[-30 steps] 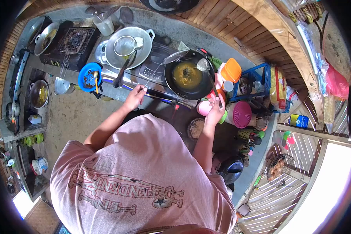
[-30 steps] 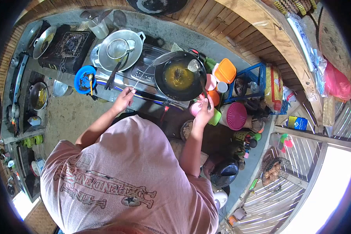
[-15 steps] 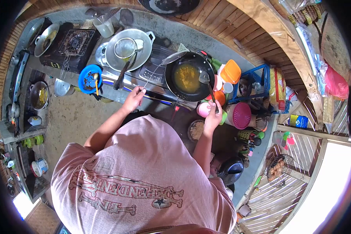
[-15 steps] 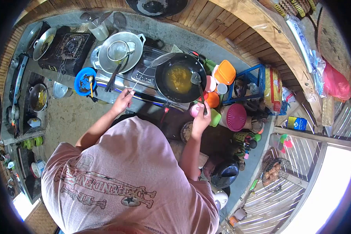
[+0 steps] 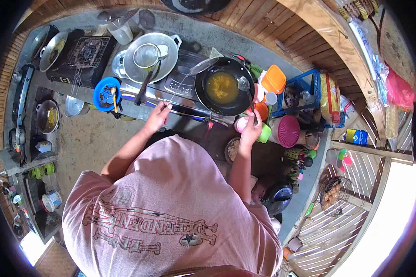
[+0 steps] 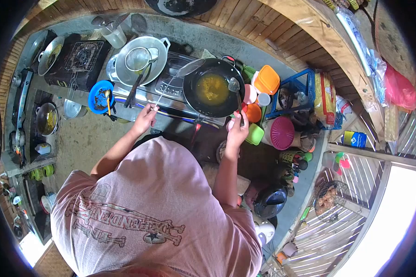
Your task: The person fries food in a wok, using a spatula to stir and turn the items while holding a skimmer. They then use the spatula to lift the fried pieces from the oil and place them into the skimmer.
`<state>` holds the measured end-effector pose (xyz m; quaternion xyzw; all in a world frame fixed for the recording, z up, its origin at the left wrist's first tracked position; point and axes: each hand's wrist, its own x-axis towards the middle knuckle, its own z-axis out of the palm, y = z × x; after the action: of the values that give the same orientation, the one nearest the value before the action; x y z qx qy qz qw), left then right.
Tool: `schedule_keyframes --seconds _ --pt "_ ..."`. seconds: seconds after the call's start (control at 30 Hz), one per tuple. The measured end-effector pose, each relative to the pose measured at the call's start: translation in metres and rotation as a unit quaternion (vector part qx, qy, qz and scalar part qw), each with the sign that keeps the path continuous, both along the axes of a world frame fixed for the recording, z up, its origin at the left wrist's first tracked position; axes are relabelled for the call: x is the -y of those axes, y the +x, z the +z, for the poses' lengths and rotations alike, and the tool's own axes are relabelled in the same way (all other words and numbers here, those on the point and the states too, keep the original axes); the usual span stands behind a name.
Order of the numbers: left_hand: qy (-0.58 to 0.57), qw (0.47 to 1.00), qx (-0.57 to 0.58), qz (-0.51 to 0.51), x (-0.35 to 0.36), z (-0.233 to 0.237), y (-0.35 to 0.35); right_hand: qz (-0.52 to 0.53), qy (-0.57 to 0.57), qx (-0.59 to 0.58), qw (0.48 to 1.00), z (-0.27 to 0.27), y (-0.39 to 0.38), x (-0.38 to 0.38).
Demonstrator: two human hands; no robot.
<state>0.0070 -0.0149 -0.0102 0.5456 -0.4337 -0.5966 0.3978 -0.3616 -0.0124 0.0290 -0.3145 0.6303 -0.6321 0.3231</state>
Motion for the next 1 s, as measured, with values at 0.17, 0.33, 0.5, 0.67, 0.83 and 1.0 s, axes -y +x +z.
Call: schedule_keyframes --seconds 0.17,0.33,0.5,0.67,0.83,1.0 --pt "0.011 1.000 0.003 -0.008 -0.001 0.006 -0.007 0.033 -0.009 0.051 0.998 -0.034 -0.002 0.015" --pt "0.006 0.999 0.013 -0.030 0.000 0.002 -0.009 0.041 -0.025 0.076 0.996 -0.017 0.003 0.001" --pt "0.009 0.999 0.018 -0.037 0.000 -0.007 -0.014 -0.009 -0.030 0.105 0.994 0.004 -0.002 -0.024" --pt "0.024 0.999 0.020 -0.043 0.001 -0.006 -0.021 -0.011 -0.030 0.083 0.996 -0.002 -0.010 -0.042" --pt "0.018 0.998 0.005 -0.061 0.005 -0.020 -0.022 -0.024 0.008 0.160 0.987 -0.016 -0.006 -0.045" --pt "0.023 0.996 0.013 -0.084 0.011 -0.005 -0.030 0.020 0.000 0.285 0.958 -0.041 0.000 -0.049"
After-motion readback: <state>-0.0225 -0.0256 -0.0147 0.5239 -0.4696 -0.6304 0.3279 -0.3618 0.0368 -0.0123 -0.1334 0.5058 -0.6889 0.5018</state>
